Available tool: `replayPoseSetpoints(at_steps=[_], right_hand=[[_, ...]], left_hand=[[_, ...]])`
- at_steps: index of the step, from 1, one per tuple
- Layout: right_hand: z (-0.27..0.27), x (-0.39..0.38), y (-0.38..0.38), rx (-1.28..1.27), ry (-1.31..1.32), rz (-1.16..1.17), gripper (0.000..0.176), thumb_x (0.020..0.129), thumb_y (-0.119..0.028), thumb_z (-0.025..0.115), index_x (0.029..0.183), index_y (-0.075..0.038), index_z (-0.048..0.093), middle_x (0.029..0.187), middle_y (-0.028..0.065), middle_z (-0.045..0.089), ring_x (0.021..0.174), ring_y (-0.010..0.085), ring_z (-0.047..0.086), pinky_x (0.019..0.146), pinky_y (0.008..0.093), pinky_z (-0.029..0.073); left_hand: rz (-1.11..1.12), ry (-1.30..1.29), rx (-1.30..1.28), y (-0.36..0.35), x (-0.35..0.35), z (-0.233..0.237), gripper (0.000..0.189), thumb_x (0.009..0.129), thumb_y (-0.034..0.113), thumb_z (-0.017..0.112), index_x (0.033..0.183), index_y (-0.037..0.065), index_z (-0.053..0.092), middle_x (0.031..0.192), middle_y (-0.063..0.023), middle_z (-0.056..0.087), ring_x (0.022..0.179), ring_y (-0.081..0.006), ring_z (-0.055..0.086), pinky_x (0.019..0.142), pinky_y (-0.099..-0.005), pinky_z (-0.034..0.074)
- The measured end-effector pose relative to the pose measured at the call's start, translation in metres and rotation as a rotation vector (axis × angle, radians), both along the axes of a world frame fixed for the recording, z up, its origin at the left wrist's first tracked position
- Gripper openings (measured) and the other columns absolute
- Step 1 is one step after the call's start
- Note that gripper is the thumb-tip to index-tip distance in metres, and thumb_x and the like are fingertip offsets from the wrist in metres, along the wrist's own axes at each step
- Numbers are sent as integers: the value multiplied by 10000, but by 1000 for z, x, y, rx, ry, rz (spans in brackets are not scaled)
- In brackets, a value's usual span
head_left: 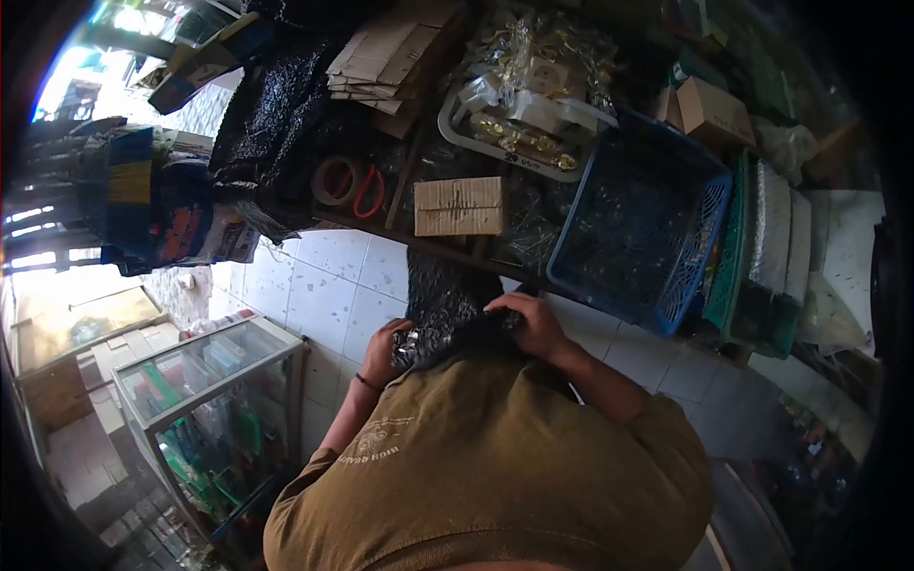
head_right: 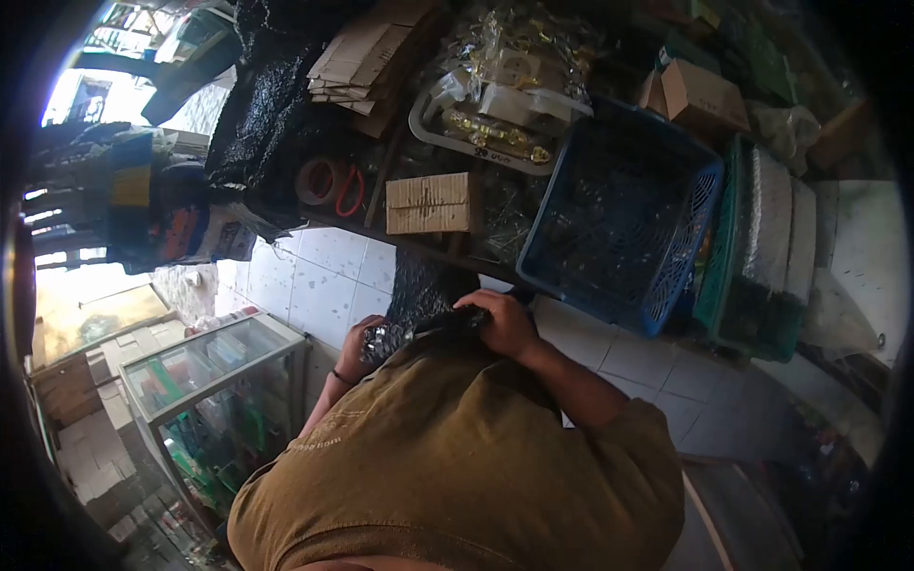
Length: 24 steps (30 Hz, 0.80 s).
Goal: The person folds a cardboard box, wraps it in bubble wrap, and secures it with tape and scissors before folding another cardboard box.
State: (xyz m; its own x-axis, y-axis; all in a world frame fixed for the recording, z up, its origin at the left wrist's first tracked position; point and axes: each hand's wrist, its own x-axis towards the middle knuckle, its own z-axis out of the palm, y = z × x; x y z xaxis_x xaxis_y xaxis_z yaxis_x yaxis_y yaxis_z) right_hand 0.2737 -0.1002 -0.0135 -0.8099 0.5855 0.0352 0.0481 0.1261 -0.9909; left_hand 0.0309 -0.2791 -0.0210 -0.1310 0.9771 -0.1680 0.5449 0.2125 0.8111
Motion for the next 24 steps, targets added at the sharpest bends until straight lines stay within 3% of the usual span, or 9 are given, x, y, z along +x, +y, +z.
replayPoseSetpoints(at_steps=[4, 6, 9, 14, 16, 18, 20, 21, 24], right_hand=[[6, 1, -6, -71, -72, -83, 207, 750, -30, 565, 947, -36, 628, 859, 123, 649, 849, 302, 628, 759, 339, 472], [12, -8, 5, -341, -272, -174, 177, 834, -122, 569, 964, -14, 623, 847, 91, 661, 813, 136, 611, 724, 304, 456], [10, -37, 27, -150, -223, -323, 238, 864, -192, 569, 1007, -5, 608, 754, 59, 620, 711, 106, 556, 658, 286, 433], [49, -62, 51, 86, -407, -415, 284, 877, -217, 581, 1062, -2, 589, 780, 48, 618, 726, 96, 555, 664, 257, 430], [70, -66, 58, -46, -339, -455, 354, 868, -277, 588, 1111, -21, 579, 893, 129, 648, 842, 181, 621, 712, 322, 481], [58, -61, 71, 44, -211, -514, 397, 868, -288, 595, 1171, -37, 546, 1028, 146, 619, 963, 180, 597, 724, 314, 490], [67, -63, 82, 149, -179, -555, 424, 849, -216, 603, 1230, -58, 503, 1155, 145, 561, 1067, 214, 552, 778, 321, 481], [81, -64, 86, 301, -413, -431, 570, 773, -118, 628, 1306, -100, 427, 1288, 136, 463, 1183, 274, 470, 902, 355, 439], [74, -79, 91, 653, -711, -188, 750, 675, -72, 650, 1360, -156, 356, 1389, 108, 346, 1273, 312, 358, 1019, 398, 358]], left_hand=[[4, -274, -71, 27, -6, 33, 364, 630, 139, 711, 955, 0, 621, 915, -142, 639, 877, -255, 624, 787, -329, 476], [236, -439, -196, 45, -9, 39, 281, 773, 124, 659, 1016, -10, 615, 915, -81, 658, 820, -117, 588, 766, -277, 472], [251, -398, -90, 91, -20, 51, 279, 835, 161, 637, 1043, -22, 609, 956, -51, 656, 836, -121, 593, 771, -274, 475], [260, -764, 3, 145, -56, 43, 294, 854, 214, 643, 1016, -29, 618, 932, -50, 648, 837, -102, 590, 746, -252, 479], [299, -837, -21, 157, -73, 21, 252, 862, 200, 632, 979, -23, 620, 909, -49, 646, 797, -95, 593, 716, -239, 481], [268, -669, -76, 164, -93, -7, 246, 866, 193, 627, 973, -28, 610, 893, -50, 645, 765, -103, 602, 696, -238, 484], [282, -809, -62, 165, -97, -10, 252, 864, 192, 629, 976, -33, 605, 892, -54, 644, 773, -108, 603, 696, -244, 485], [299, -922, -47, 165, -98, -6, 259, 862, 190, 632, 980, -38, 600, 890, -59, 644, 781, -113, 605, 695, -250, 485], [299, -1000, -106, 163, -107, -12, 275, 860, 183, 632, 1009, -44, 585, 920, -73, 646, 808, -130, 613, 722, -264, 495]])
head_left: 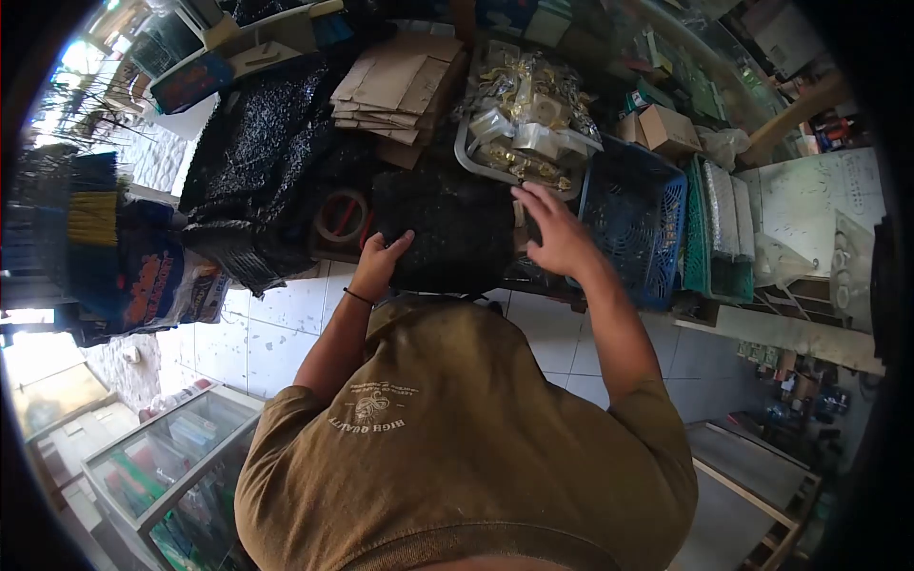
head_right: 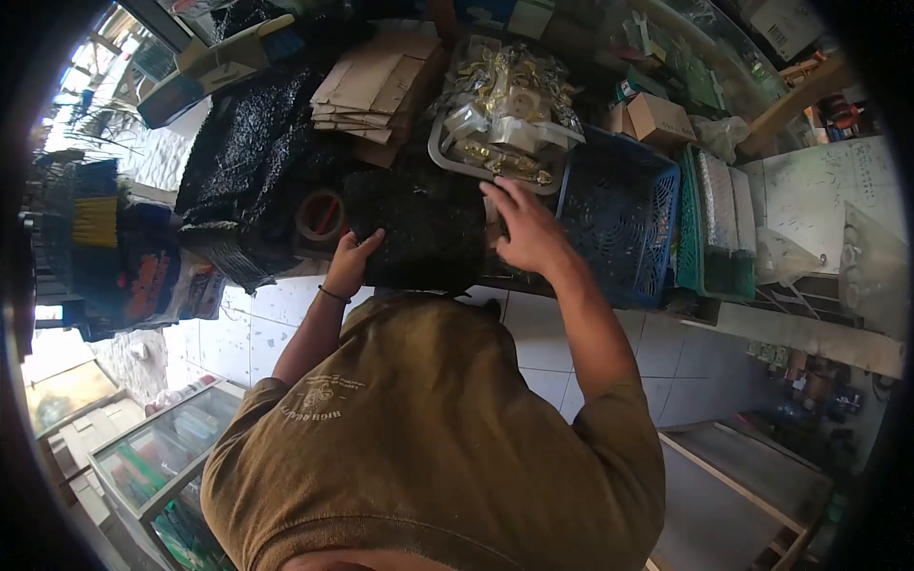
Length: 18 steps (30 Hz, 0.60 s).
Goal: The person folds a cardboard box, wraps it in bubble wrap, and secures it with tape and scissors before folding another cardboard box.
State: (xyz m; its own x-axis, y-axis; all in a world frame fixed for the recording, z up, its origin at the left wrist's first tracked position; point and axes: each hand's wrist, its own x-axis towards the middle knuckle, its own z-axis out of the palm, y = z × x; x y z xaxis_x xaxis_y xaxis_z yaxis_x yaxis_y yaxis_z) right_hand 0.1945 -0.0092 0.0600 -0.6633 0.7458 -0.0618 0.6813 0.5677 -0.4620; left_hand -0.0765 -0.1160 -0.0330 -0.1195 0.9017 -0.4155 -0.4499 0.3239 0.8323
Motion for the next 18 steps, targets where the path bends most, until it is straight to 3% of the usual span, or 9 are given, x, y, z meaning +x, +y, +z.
replayPoseSetpoints(at_steps=[1, 5, 8, 12, 14, 18], right_hand=[[0, -7, 0, -69, -86, 22, 885, 609, -73, 685, 1393, -194, 292, 1427, 103, 273, 1317, 312, 283, 1070, 406, 303], [-23, -21, 3, 39, -155, 97, 971, 553, -84, 728, 1403, -198, 274, 1379, 138, 326, 1286, 331, 322, 1030, 378, 353], [-19, -23, -1, -59, -195, 22, 974, 544, -106, 743, 1398, -200, 284, 1324, 137, 370, 1236, 334, 373, 1004, 390, 377], [2, -6, -16, 4, -175, -97, 931, 566, -130, 741, 1384, -200, 300, 1256, 124, 404, 1179, 322, 415, 942, 402, 429], [21, 4, -25, 93, -222, -234, 906, 574, -166, 758, 1369, -191, 325, 1244, 125, 408, 1174, 316, 420, 933, 399, 436], [48, 23, -33, 253, -210, -288, 901, 571, -157, 786, 1357, -179, 345, 1214, 136, 414, 1151, 332, 428, 917, 395, 441]], left_hand=[[-4, -7, 10, 2, -3, -1, 275, 860, 183, 632, 1009, -44, 585, 920, -73, 646, 808, -130, 613, 722, -264, 495], [-88, -84, -69, 4, -13, -4, 302, 880, 178, 595, 1103, -19, 547, 1022, -87, 631, 903, -175, 622, 802, -298, 502], [-92, -171, -65, 5, -17, -7, 310, 890, 197, 581, 1106, -23, 542, 1031, -92, 628, 913, -184, 621, 816, -305, 502], [-31, -357, -95, 13, -14, -10, 347, 912, 263, 552, 1114, -20, 538, 1036, -95, 626, 913, -189, 622, 819, -315, 504], [-29, -360, -77, 16, -9, -13, 357, 914, 281, 547, 1115, -14, 537, 1028, -92, 626, 910, -189, 622, 821, -317, 505], [-42, -232, -75, 25, -3, -19, 344, 911, 291, 552, 1101, 5, 539, 991, -78, 629, 896, -188, 625, 828, -320, 508]])
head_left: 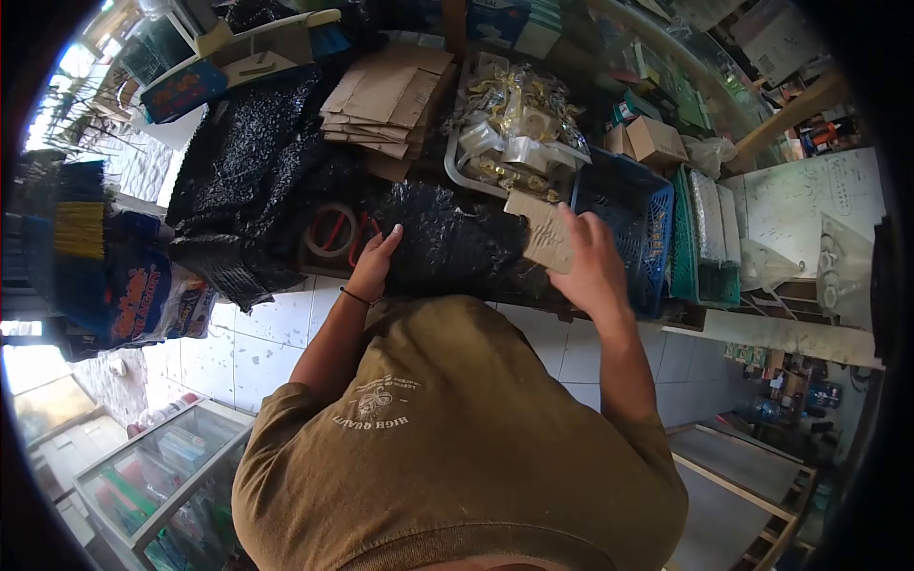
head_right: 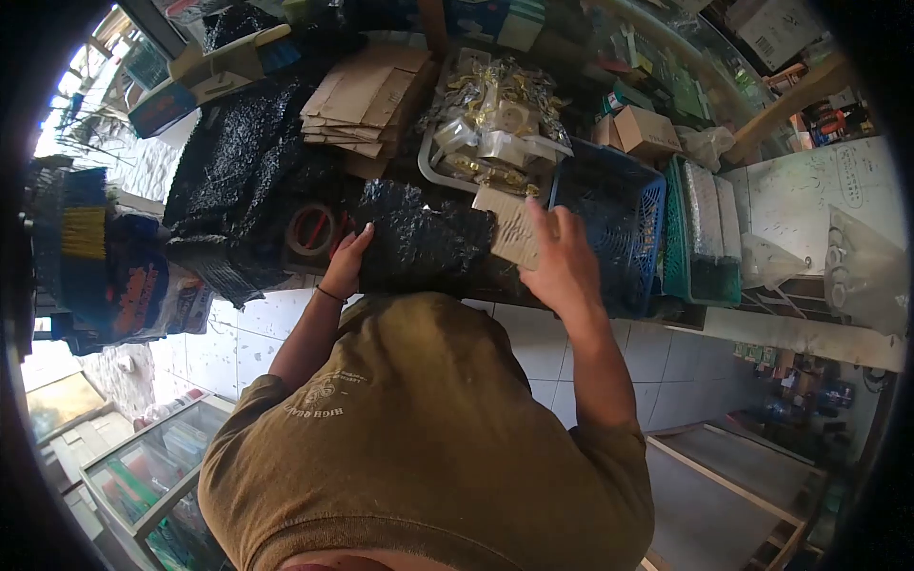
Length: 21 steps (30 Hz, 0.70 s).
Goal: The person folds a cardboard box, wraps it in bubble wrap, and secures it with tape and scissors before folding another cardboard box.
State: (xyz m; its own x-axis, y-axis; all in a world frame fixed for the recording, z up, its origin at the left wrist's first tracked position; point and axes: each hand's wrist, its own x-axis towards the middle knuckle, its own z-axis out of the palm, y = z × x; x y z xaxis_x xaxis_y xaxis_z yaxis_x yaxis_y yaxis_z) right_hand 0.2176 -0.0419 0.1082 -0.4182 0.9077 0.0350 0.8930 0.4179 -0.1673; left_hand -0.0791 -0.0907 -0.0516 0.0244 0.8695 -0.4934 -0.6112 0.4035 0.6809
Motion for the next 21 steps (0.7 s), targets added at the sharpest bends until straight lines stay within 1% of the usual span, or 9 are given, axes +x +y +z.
replayPoseSetpoints(at_steps=[4, 8, 10, 12, 15, 17, 19, 20, 21], right_hand=[[27, 11, 3, 76, 125, -71, 888, 578, -123, 795, 1349, -155, 356, 1194, 157, 429, 1119, 352, 443, 914, 415, 432], [41, 8, 1, 85, 357, 3, 916, 550, -85, 811, 1348, -112, 362, 1216, 161, 446, 1127, 342, 452, 958, 412, 389], [33, 0, 3, 56, 438, 82, 919, 546, -90, 815, 1346, -109, 364, 1225, 156, 443, 1137, 338, 448, 966, 409, 385], [17, -15, 3, 30, 518, 159, 921, 542, -96, 819, 1344, -106, 367, 1233, 152, 439, 1146, 334, 444, 973, 406, 380], [-16, -44, 2, -62, 571, 258, 915, 535, -103, 821, 1336, -106, 378, 1254, 143, 423, 1166, 327, 429, 982, 398, 377], [-35, -56, 3, -115, 565, 308, 919, 532, -101, 818, 1336, -112, 375, 1271, 133, 403, 1186, 324, 410, 994, 393, 371], [-48, -65, 5, -96, 585, 331, 922, 530, -100, 817, 1337, -115, 371, 1272, 129, 400, 1192, 323, 404, 1001, 394, 367], [-52, -67, 6, -80, 598, 347, 926, 528, -98, 816, 1338, -119, 368, 1272, 124, 398, 1198, 323, 398, 1008, 395, 362], [-56, -68, 6, -56, 586, 362, 970, 501, -79, 807, 1351, -148, 345, 1289, 117, 355, 1227, 327, 354, 1015, 404, 364]], left_hand=[[-3, -33, -20, 9, 7, 12, 313, 905, 280, 560, 1080, 21, 546, 992, -82, 624, 912, -195, 620, 844, -329, 503], [65, -68, -53, 20, 6, 17, 332, 902, 281, 556, 1100, 14, 556, 1022, -93, 625, 934, -197, 617, 834, -322, 504], [74, -63, -70, 25, 2, 16, 347, 902, 284, 552, 1119, 13, 550, 1042, -103, 622, 945, -209, 616, 848, -331, 500], [-77, -298, -67, 31, -3, 13, 386, 914, 294, 521, 1175, 10, 530, 1112, -108, 604, 981, -215, 606, 884, -349, 482], [-149, -350, -109, 38, -1, 38, 406, 934, 307, 463, 1206, 12, 523, 1151, -104, 592, 1017, -211, 590, 917, -355, 457], [-215, -270, -42, 45, -7, 15, 408, 941, 308, 438, 1210, 14, 521, 1150, -103, 593, 1026, -214, 586, 924, -355, 450], [-297, -108, -2, 49, -12, 16, 418, 956, 307, 383, 1228, 13, 505, 1171, -108, 580, 1060, -226, 566, 941, -357, 431], [-300, -100, -4, 49, -14, 16, 418, 956, 307, 383, 1228, 13, 505, 1171, -108, 580, 1060, -226, 566, 941, -357, 431], [-297, -195, 2, 50, -15, 16, 427, 957, 313, 384, 1236, 9, 494, 1193, -115, 565, 1078, -232, 555, 950, -362, 424]])
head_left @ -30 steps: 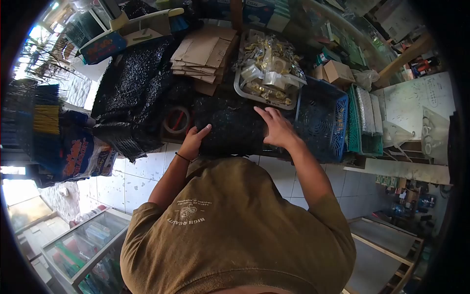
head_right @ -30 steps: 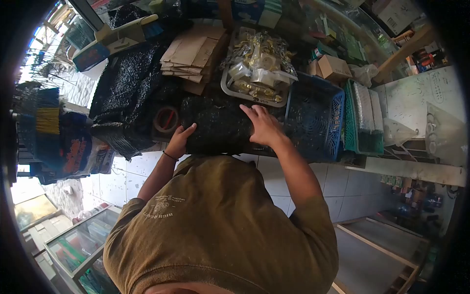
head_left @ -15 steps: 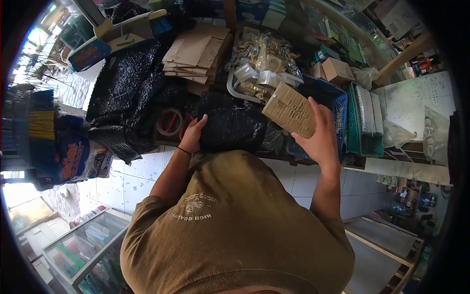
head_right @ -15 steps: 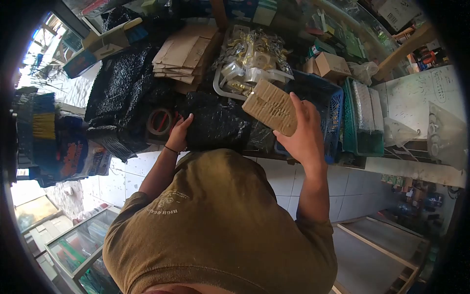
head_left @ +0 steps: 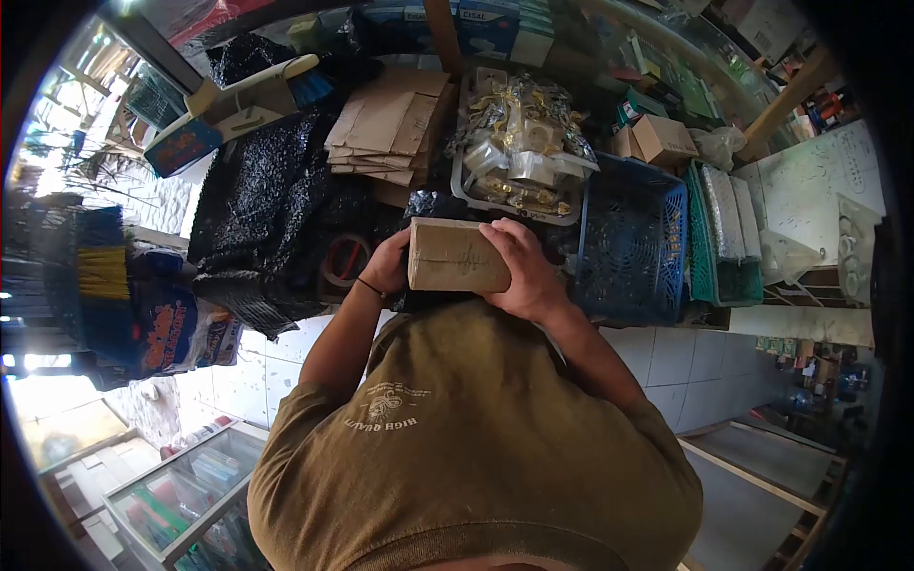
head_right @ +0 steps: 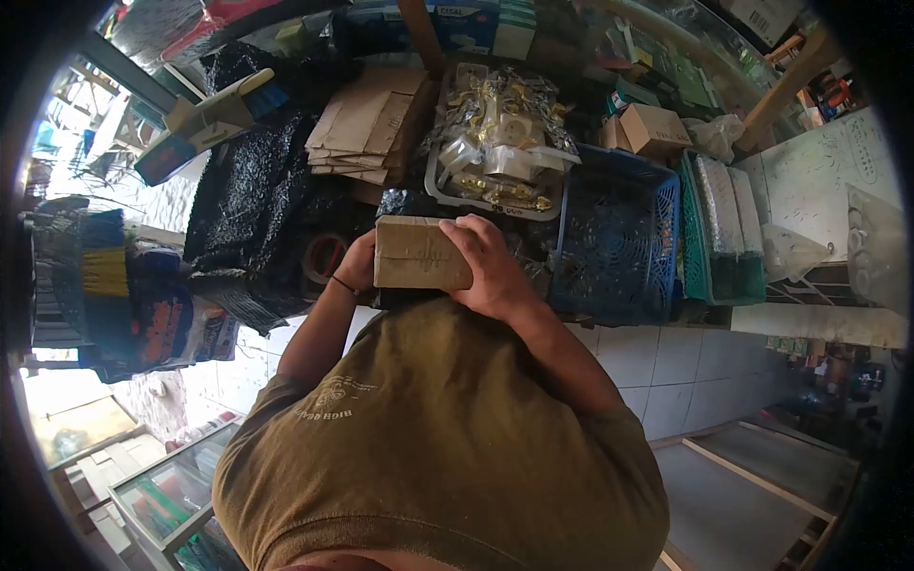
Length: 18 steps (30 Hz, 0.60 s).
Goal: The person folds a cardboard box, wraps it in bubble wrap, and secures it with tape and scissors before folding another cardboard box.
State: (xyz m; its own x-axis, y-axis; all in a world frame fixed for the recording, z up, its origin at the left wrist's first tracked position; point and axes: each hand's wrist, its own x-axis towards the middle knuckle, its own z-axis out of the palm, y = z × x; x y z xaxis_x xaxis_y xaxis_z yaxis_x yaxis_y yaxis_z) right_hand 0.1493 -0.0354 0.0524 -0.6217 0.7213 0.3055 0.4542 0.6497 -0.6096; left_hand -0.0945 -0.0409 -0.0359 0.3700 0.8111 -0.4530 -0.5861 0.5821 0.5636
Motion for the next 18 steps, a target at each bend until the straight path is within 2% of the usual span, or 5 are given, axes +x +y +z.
replayPoseSetpoints(at_steps=[8, 10, 11, 13, 18], right_hand=[[-14, 2, -9, 73, 29, -3, 967, 499, -76, 819, 1343, -163, 355, 1294, 112, 349, 1249, 345, 331, 1017, 420, 366], [-14, 3, -10, 66, 34, -19, 962, 502, -76, 818, 1341, -165, 357, 1293, 112, 350, 1247, 345, 330, 1018, 420, 366], [-14, 3, -9, 67, 30, -25, 958, 501, -76, 818, 1339, -165, 362, 1291, 112, 351, 1246, 345, 330, 1018, 420, 366], [-15, 3, -11, 67, 25, -37, 955, 500, -75, 818, 1337, -165, 367, 1289, 111, 352, 1244, 345, 329, 1018, 420, 367], [-21, 7, -7, 104, -37, -47, 889, 561, -178, 813, 1337, -162, 378, 1295, 115, 344, 1239, 347, 328, 1028, 434, 342]], left_hand=[[44, -287, -56, -8, -5, 2, 544, 939, 426, 407, 1281, 5, 440, 1279, -138, 497, 1160, -257, 495, 998, -387, 376], [-28, -201, 178, -13, -8, -1, 723, 811, 519, 595, 1285, 1, 426, 1265, -130, 502, 1171, -243, 482, 1006, -383, 359], [-31, -201, 176, -12, -9, -1, 723, 811, 519, 595, 1285, 1, 426, 1265, -130, 502, 1171, -243, 482, 1006, -383, 359], [-145, 99, 491, -8, -8, 15, 975, 602, 544, 775, 1309, 5, 376, 1269, -113, 482, 1185, -222, 453, 1011, -371, 340], [-81, 268, 517, -9, 1, 28, 1062, 525, 423, 831, 1349, 28, 291, 1289, -97, 436, 1200, -215, 417, 1011, -360, 332]])
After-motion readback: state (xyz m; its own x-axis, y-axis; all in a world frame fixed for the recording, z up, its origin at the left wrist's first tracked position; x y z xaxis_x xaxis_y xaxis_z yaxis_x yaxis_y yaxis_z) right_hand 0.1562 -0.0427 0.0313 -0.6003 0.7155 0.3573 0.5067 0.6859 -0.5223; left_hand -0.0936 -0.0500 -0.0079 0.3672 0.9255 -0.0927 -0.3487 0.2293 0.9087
